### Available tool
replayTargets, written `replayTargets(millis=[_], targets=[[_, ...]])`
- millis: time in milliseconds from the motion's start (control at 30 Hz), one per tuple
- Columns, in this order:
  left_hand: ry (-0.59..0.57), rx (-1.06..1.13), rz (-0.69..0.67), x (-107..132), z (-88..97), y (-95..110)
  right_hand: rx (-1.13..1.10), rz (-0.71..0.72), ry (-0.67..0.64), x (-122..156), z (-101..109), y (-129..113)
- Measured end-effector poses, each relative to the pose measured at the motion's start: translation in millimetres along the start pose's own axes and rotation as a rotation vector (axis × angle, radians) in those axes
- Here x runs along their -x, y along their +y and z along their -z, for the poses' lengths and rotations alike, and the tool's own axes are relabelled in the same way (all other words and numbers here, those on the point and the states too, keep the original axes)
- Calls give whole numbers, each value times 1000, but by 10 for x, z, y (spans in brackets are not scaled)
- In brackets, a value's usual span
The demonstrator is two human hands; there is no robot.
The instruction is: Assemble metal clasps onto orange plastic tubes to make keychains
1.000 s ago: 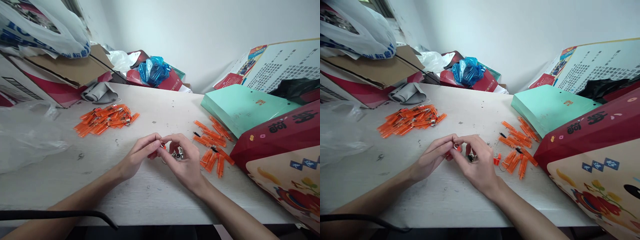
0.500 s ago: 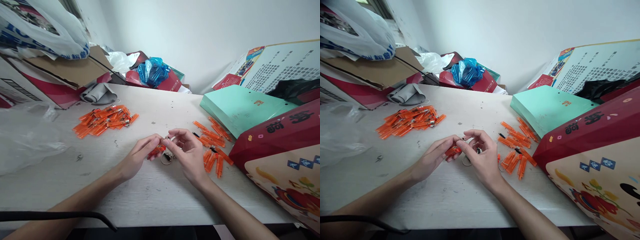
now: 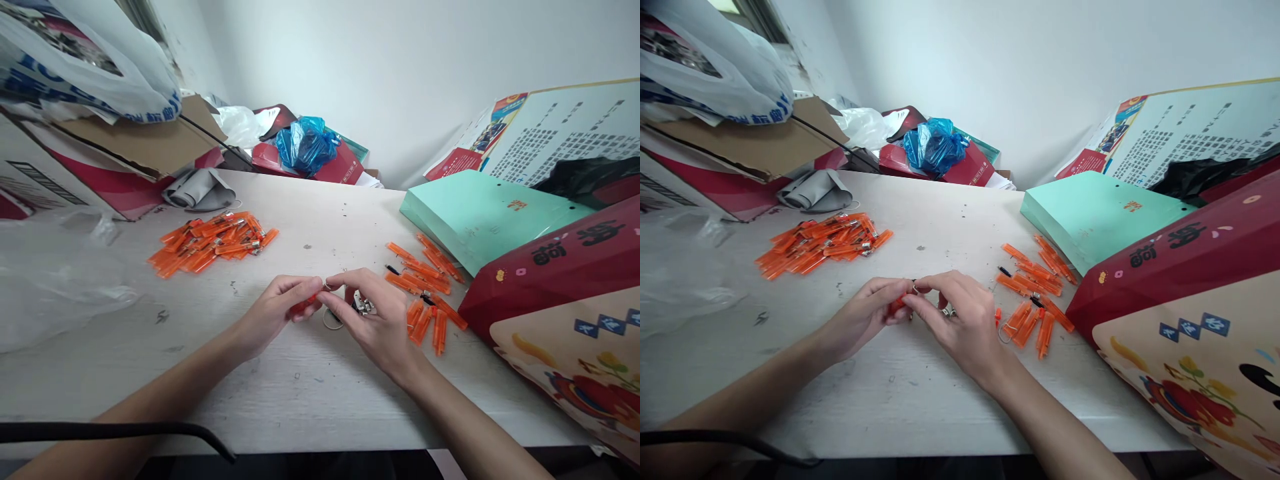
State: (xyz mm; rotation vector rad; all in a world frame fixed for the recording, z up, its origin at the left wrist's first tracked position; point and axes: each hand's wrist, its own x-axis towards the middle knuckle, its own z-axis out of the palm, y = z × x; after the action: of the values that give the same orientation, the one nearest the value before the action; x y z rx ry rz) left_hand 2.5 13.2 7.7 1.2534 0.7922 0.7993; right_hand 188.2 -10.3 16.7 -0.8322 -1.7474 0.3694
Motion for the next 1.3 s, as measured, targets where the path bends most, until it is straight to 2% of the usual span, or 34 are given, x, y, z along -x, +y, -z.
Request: replayTargets(millis=[167,300,567,733,900,1100,1300], targets=[[13,93,45,-2,9,-3,-48,44,-21,-4,-11,1],[21,104,50,-2,12,-2,-101,15,-15,-8,-24,-8],[45,89,50,5,20,-3,-303,-141,-51,-35,-14,-24],[36,13,-20,24,16,3,-356,-219,-60,-29,-17,-21],[30,-64,-91,47,-2,27,-301,-137,-33,-18,-12,-3],[50,-117,-119,52,10,16,-190,-41,-62,0,-6,0],[46,-134,-167,64,20,18,-193,-58,-89,9,-14,-24]])
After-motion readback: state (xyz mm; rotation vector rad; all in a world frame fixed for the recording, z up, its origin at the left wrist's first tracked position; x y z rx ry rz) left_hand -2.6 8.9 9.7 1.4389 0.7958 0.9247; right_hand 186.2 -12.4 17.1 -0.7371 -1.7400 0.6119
